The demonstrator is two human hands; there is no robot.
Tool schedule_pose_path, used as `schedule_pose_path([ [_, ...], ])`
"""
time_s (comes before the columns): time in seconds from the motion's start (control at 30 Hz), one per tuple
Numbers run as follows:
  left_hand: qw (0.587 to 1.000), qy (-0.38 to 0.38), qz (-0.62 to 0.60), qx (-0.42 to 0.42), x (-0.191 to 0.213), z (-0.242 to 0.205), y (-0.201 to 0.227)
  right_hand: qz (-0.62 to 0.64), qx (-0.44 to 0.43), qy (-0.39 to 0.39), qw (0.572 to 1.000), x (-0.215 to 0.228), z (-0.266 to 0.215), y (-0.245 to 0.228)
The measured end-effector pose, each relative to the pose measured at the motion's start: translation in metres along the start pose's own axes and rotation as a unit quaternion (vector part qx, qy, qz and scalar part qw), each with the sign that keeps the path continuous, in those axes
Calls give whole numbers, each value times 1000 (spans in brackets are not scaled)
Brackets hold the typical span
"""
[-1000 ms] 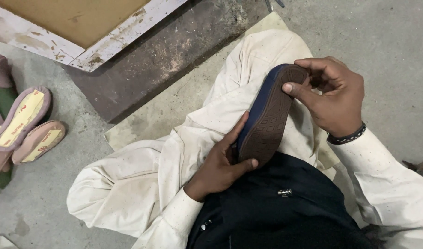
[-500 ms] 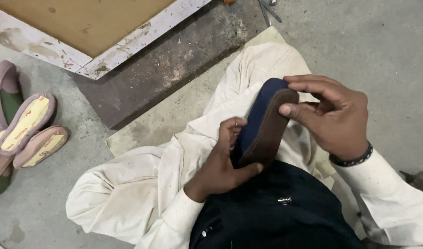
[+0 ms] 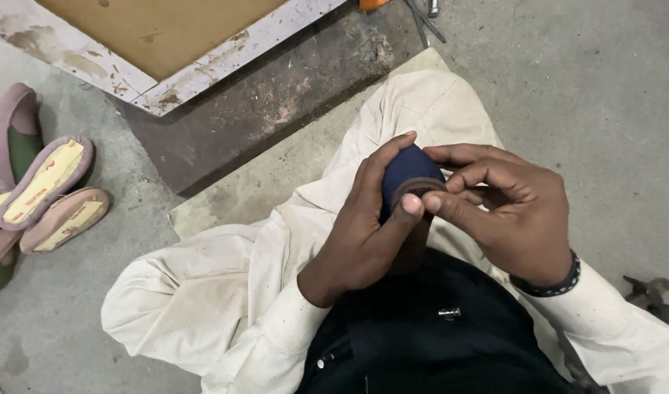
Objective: Manually attaching and pressing rubber soles onto shoe uppers, including using a heating box to set the adhesive.
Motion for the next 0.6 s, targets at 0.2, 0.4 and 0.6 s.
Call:
schedule_pose_path([
  [0.2, 999, 21, 11, -37, -5, -4, 1, 6, -107, -66, 992, 3, 8, 16],
  [0.4, 996, 76, -26, -44, 3, 1, -3, 84, -92, -19, 992, -1, 14, 19],
  [0.6, 988, 84, -132, -1, 19, 29, -25, 111, -126, -62, 984, -17, 38, 20],
])
Point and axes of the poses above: each hand's wrist, its own z-axis towards the middle knuckle, its own x-axis out of the back of the hand, y = z × x, the point moved 8 cm from there along z, towards the middle knuckle, and after that the axes turned 7 degrees about -x, right-handed, at the moved point
